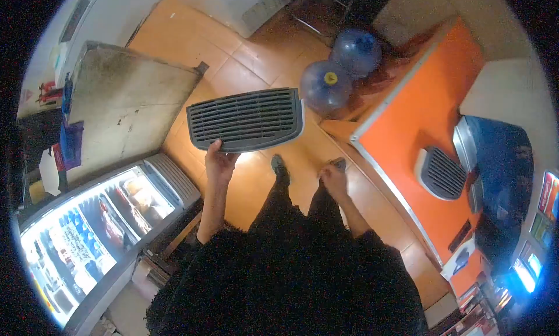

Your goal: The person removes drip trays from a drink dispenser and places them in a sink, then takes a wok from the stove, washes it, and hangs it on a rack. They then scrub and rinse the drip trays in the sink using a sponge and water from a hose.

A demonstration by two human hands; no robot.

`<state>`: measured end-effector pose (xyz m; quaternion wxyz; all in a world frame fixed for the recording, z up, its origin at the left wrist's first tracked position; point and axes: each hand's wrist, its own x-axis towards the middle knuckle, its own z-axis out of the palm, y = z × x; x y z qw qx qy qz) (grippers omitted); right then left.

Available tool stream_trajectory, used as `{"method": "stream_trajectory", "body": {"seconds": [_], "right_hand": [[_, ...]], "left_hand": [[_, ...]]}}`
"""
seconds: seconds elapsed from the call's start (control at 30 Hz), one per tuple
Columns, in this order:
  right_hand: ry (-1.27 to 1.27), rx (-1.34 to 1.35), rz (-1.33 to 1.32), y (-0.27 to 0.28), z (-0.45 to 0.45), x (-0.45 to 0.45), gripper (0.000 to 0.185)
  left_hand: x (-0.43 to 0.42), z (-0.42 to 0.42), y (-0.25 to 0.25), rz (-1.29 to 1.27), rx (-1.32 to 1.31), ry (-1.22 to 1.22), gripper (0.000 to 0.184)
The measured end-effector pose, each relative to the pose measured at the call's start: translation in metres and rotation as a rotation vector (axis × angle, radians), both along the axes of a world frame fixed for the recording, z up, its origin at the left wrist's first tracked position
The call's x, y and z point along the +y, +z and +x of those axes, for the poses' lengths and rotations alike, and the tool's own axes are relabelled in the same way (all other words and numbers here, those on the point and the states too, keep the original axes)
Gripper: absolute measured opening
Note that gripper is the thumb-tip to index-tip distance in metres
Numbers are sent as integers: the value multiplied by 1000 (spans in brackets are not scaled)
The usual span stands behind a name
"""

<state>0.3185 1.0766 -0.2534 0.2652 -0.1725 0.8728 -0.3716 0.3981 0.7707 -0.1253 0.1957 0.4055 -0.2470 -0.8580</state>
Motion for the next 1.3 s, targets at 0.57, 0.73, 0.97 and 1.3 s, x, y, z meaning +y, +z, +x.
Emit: {"method": "stream_trajectory", "body": {"seconds": [0.57,0.73,0.97,1.3], "right_hand": [[-1546,-368,-618,106,-156,215,53],[-1518,-255,-542,116,-153,183,53],[-1484,-186,-487,134,-119,106,54],[-1411,-213,-524,125,-82,-5,55]], "left_hand": [[-137,107,23,-51,74,391,47],[-157,134,3,-36,-12,560,41],[-185,159,-6,76,67,620,39],[-256,198,-5,113,89,650,35]]}}
